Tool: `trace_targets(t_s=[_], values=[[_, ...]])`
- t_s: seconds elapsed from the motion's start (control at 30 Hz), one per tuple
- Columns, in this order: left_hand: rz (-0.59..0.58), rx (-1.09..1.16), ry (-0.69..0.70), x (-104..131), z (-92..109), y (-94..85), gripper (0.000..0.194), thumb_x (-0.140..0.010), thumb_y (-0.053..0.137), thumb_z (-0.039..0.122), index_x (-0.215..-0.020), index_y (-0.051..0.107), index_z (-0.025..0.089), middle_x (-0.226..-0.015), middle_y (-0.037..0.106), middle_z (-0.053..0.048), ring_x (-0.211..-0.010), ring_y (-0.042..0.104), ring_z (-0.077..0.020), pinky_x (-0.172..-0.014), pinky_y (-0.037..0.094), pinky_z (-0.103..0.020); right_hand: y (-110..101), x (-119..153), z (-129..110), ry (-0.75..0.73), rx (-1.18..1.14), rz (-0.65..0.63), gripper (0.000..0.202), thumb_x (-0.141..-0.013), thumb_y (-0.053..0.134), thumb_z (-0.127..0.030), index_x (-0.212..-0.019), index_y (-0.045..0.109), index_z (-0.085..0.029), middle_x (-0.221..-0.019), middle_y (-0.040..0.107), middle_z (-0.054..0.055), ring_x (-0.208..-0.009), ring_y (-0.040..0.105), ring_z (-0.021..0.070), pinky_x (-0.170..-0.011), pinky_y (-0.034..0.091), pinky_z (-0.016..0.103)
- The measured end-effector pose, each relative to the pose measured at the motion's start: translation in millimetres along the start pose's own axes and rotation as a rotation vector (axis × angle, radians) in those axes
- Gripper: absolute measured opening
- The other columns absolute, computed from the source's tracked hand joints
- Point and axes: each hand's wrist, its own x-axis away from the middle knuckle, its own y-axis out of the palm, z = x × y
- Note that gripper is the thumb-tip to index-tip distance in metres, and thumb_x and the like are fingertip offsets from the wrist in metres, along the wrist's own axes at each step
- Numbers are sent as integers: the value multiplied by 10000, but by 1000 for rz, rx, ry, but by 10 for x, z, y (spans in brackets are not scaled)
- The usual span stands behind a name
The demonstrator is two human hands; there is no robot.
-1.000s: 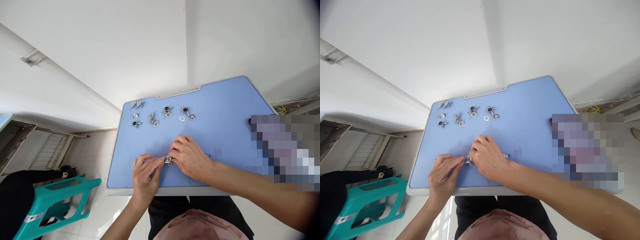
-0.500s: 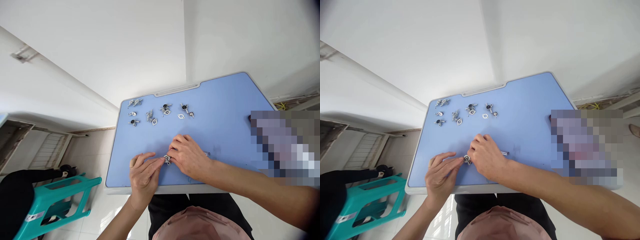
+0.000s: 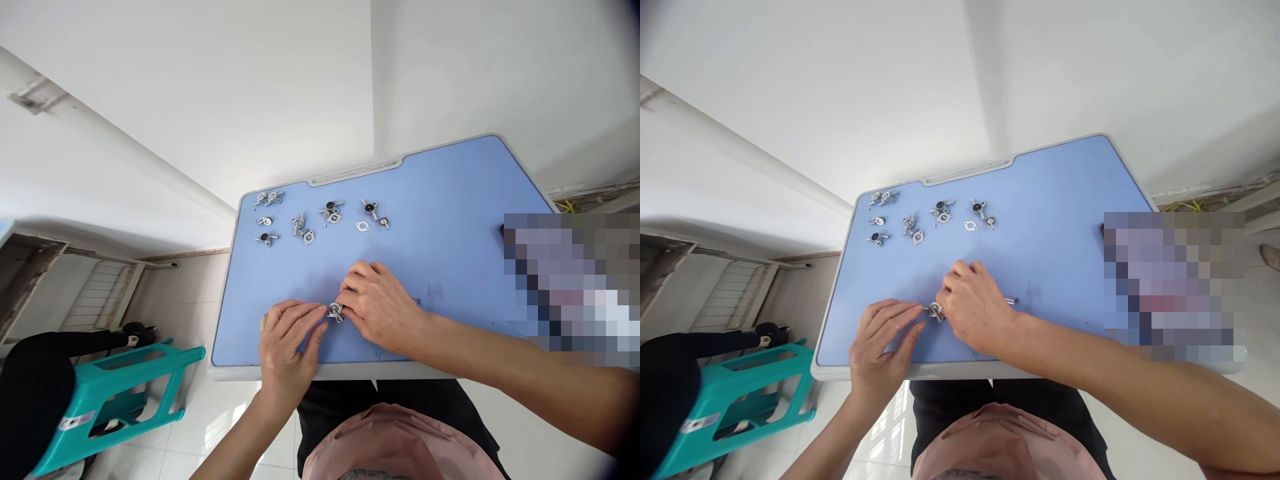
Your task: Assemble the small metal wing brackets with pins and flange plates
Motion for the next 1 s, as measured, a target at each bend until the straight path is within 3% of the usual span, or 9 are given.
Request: trace_targets(t_s=[0.37,0.5,0.77,0.87,1.0], values=[[15,-5,-56,51,54,-5,79,-871,650,147,-844,679,215,-853,652,-30,-834,527,-190,-749,415,-353,-39,5,-30,78,-39,51,215,-955,509,-219,-934,717,-170,-987,683,72,-1037,469,229,-763,307,351],[-27,-8,-62,24,92,22,77,-877,653,171,-836,696,220,-792,647,-13,-762,516,-170,-695,372,-324,-38,9,-25,114,-37,92,215,-954,515,-225,-911,718,-171,-994,694,65,-1038,476,226,-781,307,350],[-100,-70,-127,-30,53,99,67,-885,651,237,-911,712,226,-841,664,-25,-802,532,-184,-714,376,-328,-62,26,22,179,-14,139,198,-951,532,-242,-922,721,-190,-975,700,62,-1029,487,222,-788,301,355],[-146,-47,-105,-91,17,116,117,-905,622,216,-969,716,242,-841,670,-22,-794,533,-177,-704,374,-322,-71,33,32,185,4,125,205,-953,525,-237,-924,721,-187,-976,697,65,-1029,488,228,-780,299,356],[-196,-8,-38,-175,-6,140,155,-921,598,213,-869,735,263,-766,662,-9,-737,530,-160,-670,361,-314,-82,34,25,186,18,91,216,-959,514,-237,-920,717,-175,-974,694,64,-1030,488,228,-768,297,357]])
